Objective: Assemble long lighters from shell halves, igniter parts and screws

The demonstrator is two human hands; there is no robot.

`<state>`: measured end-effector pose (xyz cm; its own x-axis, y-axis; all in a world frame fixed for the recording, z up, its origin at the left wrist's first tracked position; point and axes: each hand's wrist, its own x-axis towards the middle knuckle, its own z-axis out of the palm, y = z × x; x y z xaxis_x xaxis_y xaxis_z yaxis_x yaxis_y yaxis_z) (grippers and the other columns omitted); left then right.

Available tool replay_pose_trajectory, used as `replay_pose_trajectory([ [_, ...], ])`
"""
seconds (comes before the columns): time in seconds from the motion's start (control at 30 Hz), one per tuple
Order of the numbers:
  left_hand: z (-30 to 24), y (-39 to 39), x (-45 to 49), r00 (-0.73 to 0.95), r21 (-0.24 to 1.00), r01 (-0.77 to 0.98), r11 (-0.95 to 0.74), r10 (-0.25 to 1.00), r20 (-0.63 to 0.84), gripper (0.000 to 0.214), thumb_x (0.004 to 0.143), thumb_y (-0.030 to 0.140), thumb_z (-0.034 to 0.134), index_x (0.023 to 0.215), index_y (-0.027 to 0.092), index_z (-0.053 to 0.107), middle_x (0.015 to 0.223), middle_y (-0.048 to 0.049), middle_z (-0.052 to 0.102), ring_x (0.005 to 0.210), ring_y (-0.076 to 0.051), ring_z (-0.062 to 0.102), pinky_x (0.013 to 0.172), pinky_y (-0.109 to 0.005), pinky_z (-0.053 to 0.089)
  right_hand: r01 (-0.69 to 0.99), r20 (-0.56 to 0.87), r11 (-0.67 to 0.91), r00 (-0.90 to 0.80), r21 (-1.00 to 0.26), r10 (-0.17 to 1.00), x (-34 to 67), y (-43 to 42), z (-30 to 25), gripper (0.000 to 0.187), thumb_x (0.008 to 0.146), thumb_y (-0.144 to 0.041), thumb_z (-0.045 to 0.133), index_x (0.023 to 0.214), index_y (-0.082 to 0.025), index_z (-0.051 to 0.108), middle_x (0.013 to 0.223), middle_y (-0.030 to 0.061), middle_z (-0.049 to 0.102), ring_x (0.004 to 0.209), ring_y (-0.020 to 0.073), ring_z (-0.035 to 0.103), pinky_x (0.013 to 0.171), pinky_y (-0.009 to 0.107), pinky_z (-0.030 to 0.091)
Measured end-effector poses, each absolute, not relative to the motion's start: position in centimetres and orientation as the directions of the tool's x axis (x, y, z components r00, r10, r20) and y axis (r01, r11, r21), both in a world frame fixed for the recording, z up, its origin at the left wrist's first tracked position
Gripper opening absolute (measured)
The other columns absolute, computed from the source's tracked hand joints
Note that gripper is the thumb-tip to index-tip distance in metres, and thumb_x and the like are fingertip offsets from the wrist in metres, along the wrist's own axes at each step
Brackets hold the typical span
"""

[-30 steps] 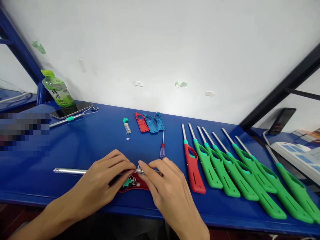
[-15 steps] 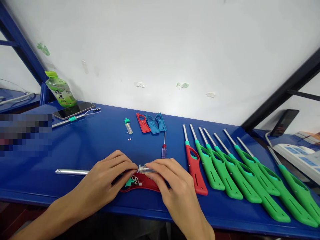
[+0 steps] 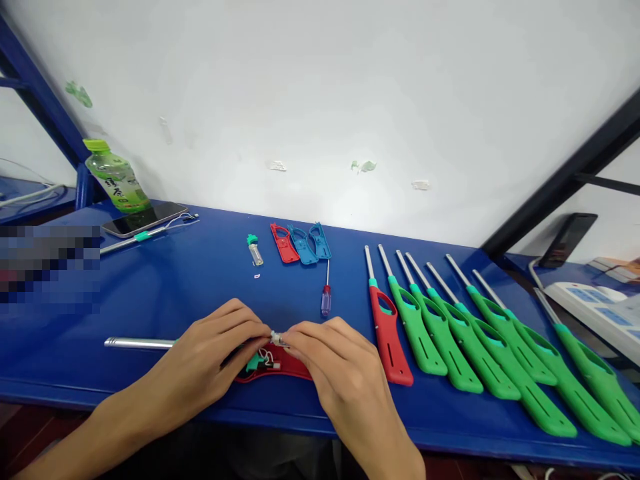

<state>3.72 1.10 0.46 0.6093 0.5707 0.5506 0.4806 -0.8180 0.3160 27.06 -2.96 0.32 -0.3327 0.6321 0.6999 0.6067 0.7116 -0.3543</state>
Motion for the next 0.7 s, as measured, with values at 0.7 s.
replay_pose_trajectory([
  [0.7,0.34,1.2,3.75,0.594,0.328,0.475,-0.817,0.573,0.566,0.017,0.111,0.013,0.053,0.107,0.016,0.069,0.098,-0.0047,0.072,0.09,-0.022,0.058,0.079,-0.035,0.053,0.694,0.652,0.628,-0.299,-0.353,0.697,27.18,-2.86,0.25,0.018,0.105,-0.013,0.066,0.12,-0.019,0.075,0.11,0.0049,0.079,0.099,0.0196,0.072,0.091,0.034,0.059],
])
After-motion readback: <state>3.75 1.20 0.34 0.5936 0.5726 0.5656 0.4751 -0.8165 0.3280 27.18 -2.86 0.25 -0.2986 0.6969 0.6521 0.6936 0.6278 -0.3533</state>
